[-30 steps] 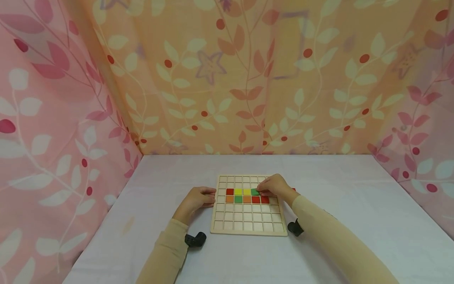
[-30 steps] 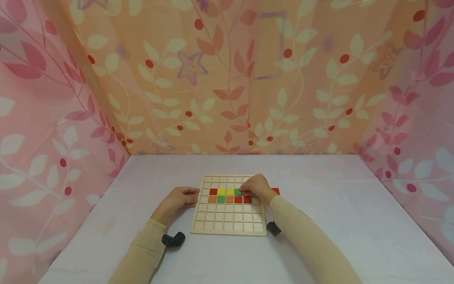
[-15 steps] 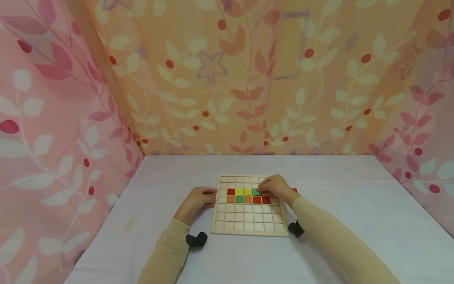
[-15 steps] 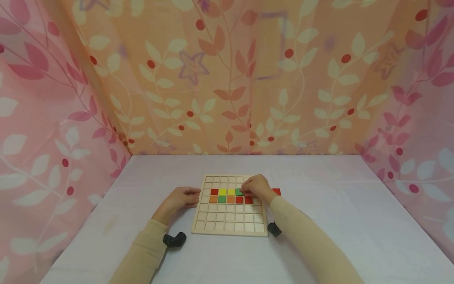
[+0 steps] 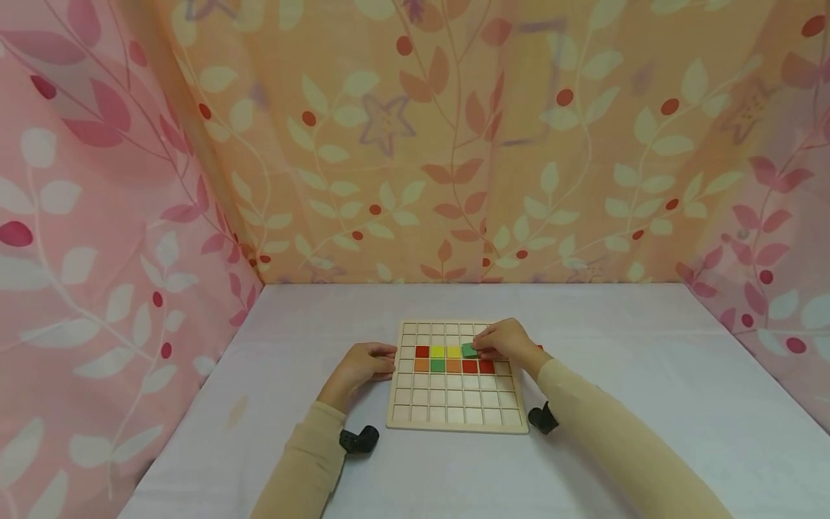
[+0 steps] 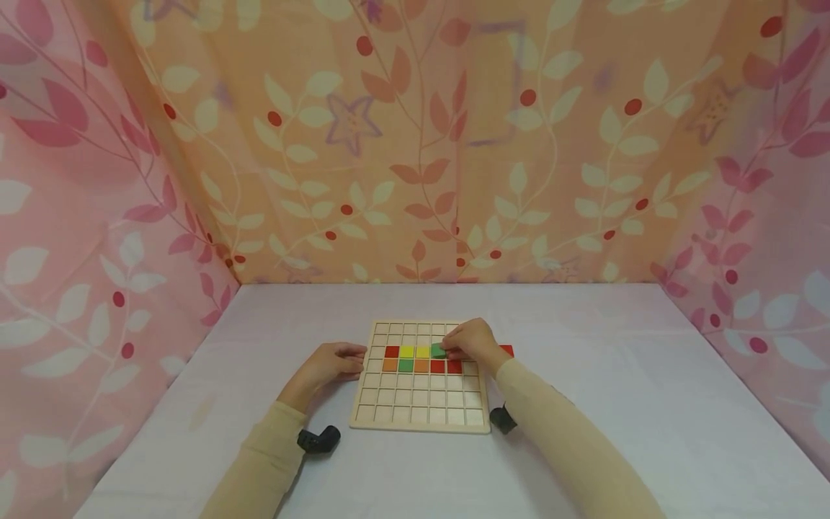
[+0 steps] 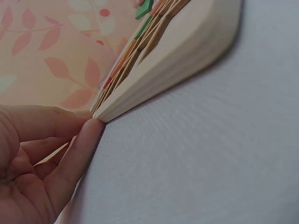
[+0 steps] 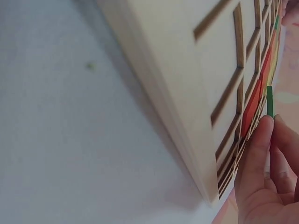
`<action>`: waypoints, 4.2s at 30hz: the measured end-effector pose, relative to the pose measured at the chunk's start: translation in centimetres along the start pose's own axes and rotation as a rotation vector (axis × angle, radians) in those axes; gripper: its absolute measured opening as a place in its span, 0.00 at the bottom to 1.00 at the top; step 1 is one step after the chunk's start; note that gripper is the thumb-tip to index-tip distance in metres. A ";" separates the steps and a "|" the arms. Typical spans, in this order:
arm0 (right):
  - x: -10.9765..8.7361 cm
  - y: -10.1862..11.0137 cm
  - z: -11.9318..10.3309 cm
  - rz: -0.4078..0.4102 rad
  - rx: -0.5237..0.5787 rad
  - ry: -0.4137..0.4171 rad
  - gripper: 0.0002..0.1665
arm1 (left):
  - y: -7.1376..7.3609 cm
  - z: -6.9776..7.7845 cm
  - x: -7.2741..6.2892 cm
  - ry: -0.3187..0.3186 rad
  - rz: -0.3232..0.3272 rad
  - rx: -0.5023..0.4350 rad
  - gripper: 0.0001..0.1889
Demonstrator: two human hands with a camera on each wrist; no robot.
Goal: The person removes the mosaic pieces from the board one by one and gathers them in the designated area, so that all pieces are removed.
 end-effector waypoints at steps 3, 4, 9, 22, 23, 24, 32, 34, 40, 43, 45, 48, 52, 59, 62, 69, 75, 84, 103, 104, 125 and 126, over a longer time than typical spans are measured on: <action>-0.1 0.6 0.0 -0.007 0.039 -0.010 0.15 | -0.1 0.0 -0.1 -0.002 0.003 -0.004 0.21; -0.2 0.9 0.0 -0.008 0.042 -0.013 0.16 | -0.1 0.0 -0.1 -0.003 0.003 -0.004 0.21; -0.8 2.3 -0.1 -0.011 0.005 0.002 0.17 | -0.1 -0.1 -0.1 0.003 0.002 -0.005 0.21; -1.8 5.7 0.6 0.003 -0.102 -0.003 0.19 | 0.0 -0.1 0.1 -0.001 0.007 0.004 0.21; -1.9 5.9 0.6 0.001 -0.102 0.001 0.20 | 0.0 -0.2 0.1 -0.004 0.002 0.004 0.21; -2.0 6.1 0.7 0.002 -0.104 0.003 0.20 | 0.0 -0.2 0.0 -0.009 -0.004 0.002 0.21; -2.7 8.2 1.3 0.000 -0.057 0.002 0.22 | 0.1 -0.2 -0.1 -0.024 -0.018 -0.035 0.22; -2.8 8.7 1.5 0.003 -0.053 0.005 0.22 | 0.1 -0.2 -0.1 -0.024 -0.012 -0.039 0.21; -3.0 10.3 2.4 0.021 -0.041 -0.010 0.24 | 0.0 -0.3 0.0 -0.026 -0.007 -0.049 0.21; -3.1 10.9 2.8 0.025 -0.026 -0.016 0.24 | 0.0 -0.3 -0.1 -0.027 -0.008 -0.045 0.21; -3.1 11.2 3.0 0.032 -0.032 -0.021 0.24 | 0.0 -0.2 -0.1 -0.028 -0.010 -0.042 0.21; -3.2 11.7 3.3 0.038 -0.060 -0.027 0.25 | 0.0 -0.2 -0.2 -0.030 -0.013 -0.034 0.20; -3.4 12.4 3.7 0.038 -0.088 -0.038 0.24 | 0.0 -0.2 -0.2 -0.027 -0.019 -0.032 0.20; -3.7 13.7 4.3 0.018 -0.046 -0.036 0.22 | 0.0 -0.4 0.1 -0.022 -0.011 -0.038 0.20; -3.7 14.1 4.6 0.026 -0.016 -0.054 0.20 | 0.0 -0.4 0.2 -0.018 -0.011 -0.042 0.20; -3.4 14.7 5.0 0.032 0.033 -0.083 0.17 | 0.1 -0.3 0.1 -0.026 -0.019 -0.048 0.21; -3.3 14.7 5.2 0.025 0.071 -0.108 0.16 | 0.0 -0.3 0.1 -0.021 -0.016 -0.041 0.20; -2.7 14.8 5.8 0.042 0.107 -0.169 0.20 | 0.0 -0.3 0.2 -0.014 -0.007 -0.034 0.20; -2.0 14.7 5.8 0.068 0.047 -0.182 0.22 | 0.0 -0.3 0.1 -0.024 -0.011 -0.035 0.20; -2.1 14.7 5.7 0.069 0.042 -0.179 0.23 | 0.0 -0.3 0.1 -0.023 -0.011 -0.035 0.20; -1.8 14.5 5.5 0.140 -0.015 -0.219 0.20 | -0.1 -0.2 0.1 0.010 0.002 -0.011 0.20; -1.8 14.5 5.5 0.145 -0.018 -0.224 0.20 | -0.1 -0.2 0.1 0.009 0.001 -0.010 0.20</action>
Point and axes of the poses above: each hand's wrist, its own x-axis towards the middle knuckle, its own y-axis out of the back of the hand, z = x × y, the point moved 1 cm from there along x, towards the middle knuckle
